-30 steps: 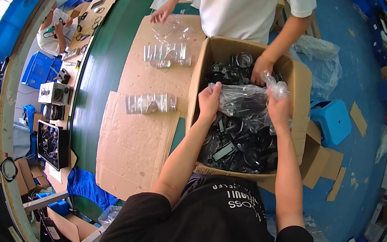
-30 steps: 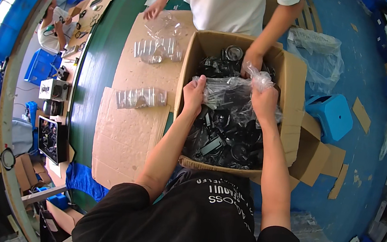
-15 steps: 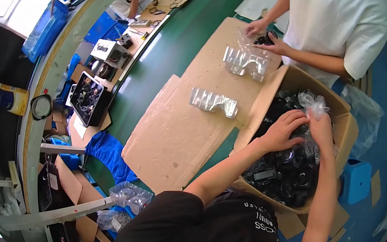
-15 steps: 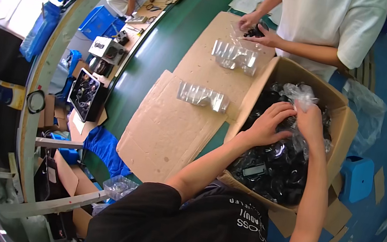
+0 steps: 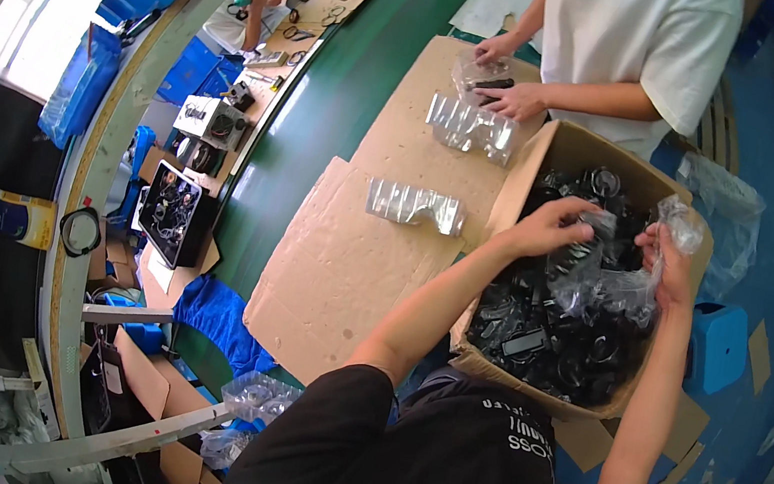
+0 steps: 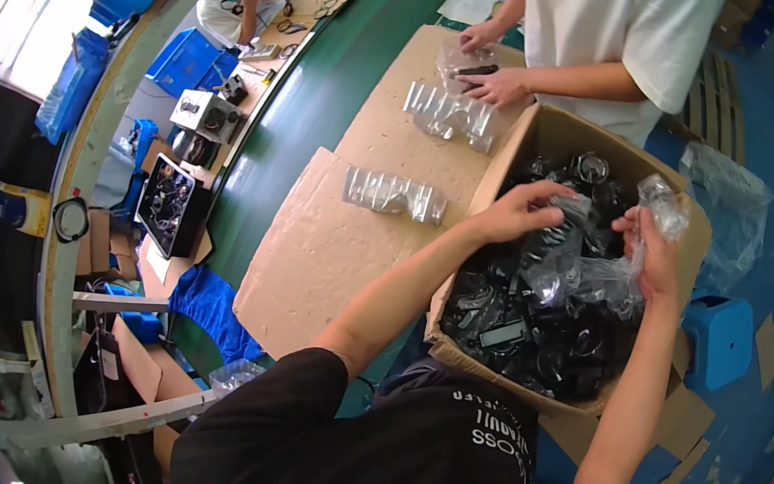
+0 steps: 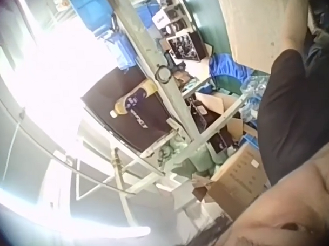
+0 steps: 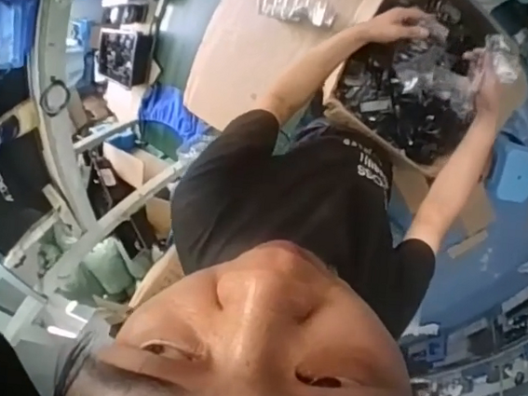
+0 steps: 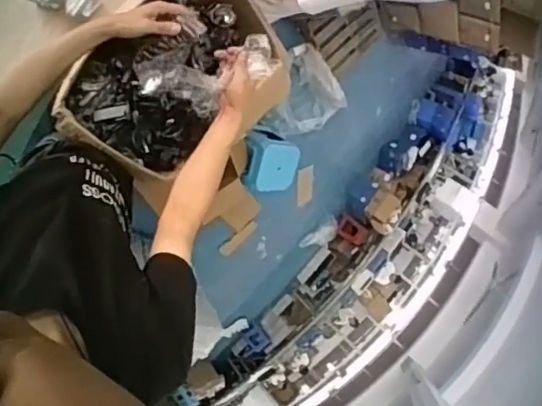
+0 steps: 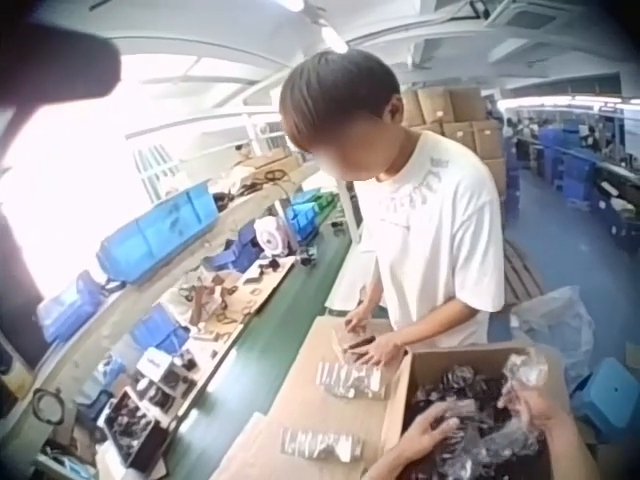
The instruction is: Packing black plastic components into clear bags and then into a cardboard box.
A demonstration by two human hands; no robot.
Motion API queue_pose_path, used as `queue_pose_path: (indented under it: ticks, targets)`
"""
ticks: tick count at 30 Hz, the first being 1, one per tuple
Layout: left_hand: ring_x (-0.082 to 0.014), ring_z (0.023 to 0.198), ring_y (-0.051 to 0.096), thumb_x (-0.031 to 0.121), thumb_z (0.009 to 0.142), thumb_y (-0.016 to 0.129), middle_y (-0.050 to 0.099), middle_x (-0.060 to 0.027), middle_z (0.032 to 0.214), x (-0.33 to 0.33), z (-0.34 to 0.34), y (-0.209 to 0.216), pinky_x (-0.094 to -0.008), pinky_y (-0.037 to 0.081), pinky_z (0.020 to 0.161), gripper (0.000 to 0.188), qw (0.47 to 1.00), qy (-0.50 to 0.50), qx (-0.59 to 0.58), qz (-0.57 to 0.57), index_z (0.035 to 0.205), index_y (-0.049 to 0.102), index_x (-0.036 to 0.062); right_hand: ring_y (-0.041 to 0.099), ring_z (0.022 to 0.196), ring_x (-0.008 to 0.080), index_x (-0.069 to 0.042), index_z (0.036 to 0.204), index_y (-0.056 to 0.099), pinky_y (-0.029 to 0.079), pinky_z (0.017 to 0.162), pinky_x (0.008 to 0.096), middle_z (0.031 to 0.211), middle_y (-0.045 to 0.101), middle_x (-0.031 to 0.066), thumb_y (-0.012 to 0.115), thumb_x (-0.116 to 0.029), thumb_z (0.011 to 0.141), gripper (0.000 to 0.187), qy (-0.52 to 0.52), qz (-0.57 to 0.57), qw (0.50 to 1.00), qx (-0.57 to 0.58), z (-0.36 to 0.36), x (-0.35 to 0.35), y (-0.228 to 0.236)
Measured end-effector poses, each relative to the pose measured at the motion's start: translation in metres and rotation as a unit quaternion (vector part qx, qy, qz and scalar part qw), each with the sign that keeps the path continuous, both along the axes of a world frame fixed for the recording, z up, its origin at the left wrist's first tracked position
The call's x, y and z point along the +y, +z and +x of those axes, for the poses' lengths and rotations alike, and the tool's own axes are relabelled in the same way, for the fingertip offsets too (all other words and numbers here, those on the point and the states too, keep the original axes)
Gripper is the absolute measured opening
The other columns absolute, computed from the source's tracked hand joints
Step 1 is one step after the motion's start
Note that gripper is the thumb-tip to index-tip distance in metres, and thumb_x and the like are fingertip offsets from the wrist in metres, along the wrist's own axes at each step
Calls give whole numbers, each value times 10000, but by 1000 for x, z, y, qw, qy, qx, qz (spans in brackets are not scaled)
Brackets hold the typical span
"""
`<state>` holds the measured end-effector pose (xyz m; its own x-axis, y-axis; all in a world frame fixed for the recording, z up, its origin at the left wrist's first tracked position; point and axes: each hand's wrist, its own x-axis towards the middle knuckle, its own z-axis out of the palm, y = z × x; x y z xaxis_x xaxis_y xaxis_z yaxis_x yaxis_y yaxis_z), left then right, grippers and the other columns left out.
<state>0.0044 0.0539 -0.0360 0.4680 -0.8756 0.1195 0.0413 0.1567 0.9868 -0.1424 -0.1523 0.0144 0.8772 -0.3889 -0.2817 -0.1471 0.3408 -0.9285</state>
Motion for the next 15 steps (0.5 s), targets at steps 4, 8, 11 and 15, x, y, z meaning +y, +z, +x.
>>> queue_pose_path:
  ticks: [4, 8, 11, 15]
  targets:
    - [-72, 684, 448, 176, 863, 559, 574, -15, 845, -13, -16, 6, -204, 392, 636, 243, 998, 59, -7, 29, 1044, 567, 14, 503, 661, 60, -69, 911, 612, 386, 606, 188, 797, 602, 2, 556, -280, 884, 220, -56, -98, 994, 7, -24, -18, -38]
    - [-67, 640, 428, 172, 877, 533, 555, -3, 757, -32, -18, -11, -197, 372, 593, 189, 994, 100, -28, 45, 957, 598, 14, 513, 743, 64, -60, 963, 625, 389, 665, 189, 872, 617, 16, 549, -288, 888, 252, -5, 35, 999, -14, -13, -10, -63]
    - [-77, 582, 388, 139, 863, 516, 500, 11, 644, -45, -22, -20, -216, 347, 549, 165, 989, 138, -30, 40, 810, 595, 4, 544, 832, 91, -52, 1086, 605, 420, 711, 215, 979, 619, 29, 553, -308, 885, 330, 13, 74, 996, 37, 12, 31, -56]
    - [-119, 587, 421, 79, 818, 526, 513, -17, 638, -62, -21, -3, -248, 372, 561, 130, 980, 187, -38, 61, 741, 582, -10, 550, 940, 106, -48, 1181, 542, 429, 802, 231, 1113, 588, 60, 508, -326, 917, 384, 39, 198, 979, 30, 18, 34, -81]
